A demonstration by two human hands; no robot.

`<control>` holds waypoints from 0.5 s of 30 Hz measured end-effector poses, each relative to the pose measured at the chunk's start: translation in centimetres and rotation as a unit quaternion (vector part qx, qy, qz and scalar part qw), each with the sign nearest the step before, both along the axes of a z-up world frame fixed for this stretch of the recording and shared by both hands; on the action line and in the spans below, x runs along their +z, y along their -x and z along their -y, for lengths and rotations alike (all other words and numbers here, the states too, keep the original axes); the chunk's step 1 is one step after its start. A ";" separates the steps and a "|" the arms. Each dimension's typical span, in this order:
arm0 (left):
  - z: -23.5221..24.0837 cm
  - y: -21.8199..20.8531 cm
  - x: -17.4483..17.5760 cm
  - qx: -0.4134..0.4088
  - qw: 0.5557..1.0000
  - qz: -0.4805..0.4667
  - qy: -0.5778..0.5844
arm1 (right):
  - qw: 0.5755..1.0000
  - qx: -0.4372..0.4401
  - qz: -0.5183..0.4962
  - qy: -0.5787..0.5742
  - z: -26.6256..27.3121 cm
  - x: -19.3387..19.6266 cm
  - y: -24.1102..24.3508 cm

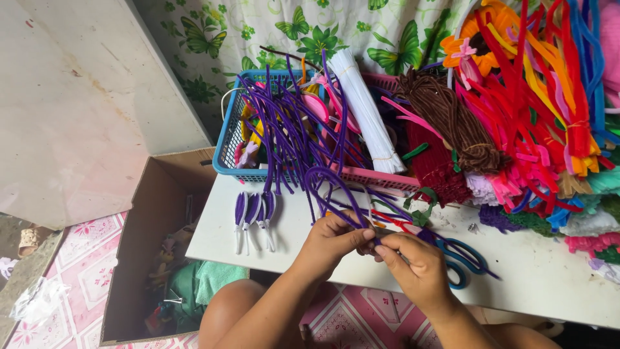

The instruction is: The person sits at a low table and assembles small craft items by bundling purple pipe cleaners and securing them with white zip ties. The person repeatedly picks up pipe cleaners, aligns them, wraps a zip tie around the bundle, and tightens it by hand. Completed bundles are placed on the table.

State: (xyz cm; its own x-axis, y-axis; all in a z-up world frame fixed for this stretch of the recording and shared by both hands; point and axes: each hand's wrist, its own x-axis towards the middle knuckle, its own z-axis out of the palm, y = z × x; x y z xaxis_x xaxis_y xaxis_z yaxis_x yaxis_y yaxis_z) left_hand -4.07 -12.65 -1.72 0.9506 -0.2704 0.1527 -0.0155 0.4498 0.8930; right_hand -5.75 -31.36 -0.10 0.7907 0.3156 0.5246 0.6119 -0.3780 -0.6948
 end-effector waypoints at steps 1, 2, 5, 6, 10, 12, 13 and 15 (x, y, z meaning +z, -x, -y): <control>0.0 0.0 -0.2 0.002 1.000 0.000 0.000 | 1.000 0.002 0.000 0.000 0.1 0.0 0.0; 0.1 0.0 -0.4 -0.010 1.000 -0.003 0.007 | 1.000 -0.005 0.006 0.012 0.1 0.1 0.0; -0.3 0.1 -0.3 -0.041 0.999 -0.006 -0.011 | 0.998 -0.009 -0.062 -0.010 0.5 -0.4 0.1; -0.5 0.2 -0.1 -0.063 0.997 -0.007 -0.035 | 0.990 -0.007 -0.137 -0.042 0.6 -0.6 0.1; -1.7 -0.6 -1.0 -0.116 0.993 0.007 -0.027 | 0.926 0.061 -0.312 -0.202 1.2 -3.3 -0.4; -2.9 -0.9 -0.7 -0.097 0.993 0.010 0.060 | 0.915 0.031 -0.355 -0.188 1.2 -3.3 -0.3; -3.6 -1.2 -0.8 -0.093 0.994 0.010 0.060 | 0.915 0.035 -0.356 -0.186 1.3 -3.5 -0.4; -5.0 -1.9 -1.1 -0.044 0.994 0.030 0.099 | 0.912 0.031 -0.363 -0.188 1.5 -3.9 -0.5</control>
State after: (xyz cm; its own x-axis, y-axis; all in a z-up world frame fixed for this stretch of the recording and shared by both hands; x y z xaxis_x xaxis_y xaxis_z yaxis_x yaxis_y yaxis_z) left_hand -2.20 -7.69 -2.82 0.9120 -0.3116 0.2666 -0.0183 0.6186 0.7855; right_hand -5.30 -32.88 -3.95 0.9596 0.2769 -0.0502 -0.0491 -0.0109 -0.9987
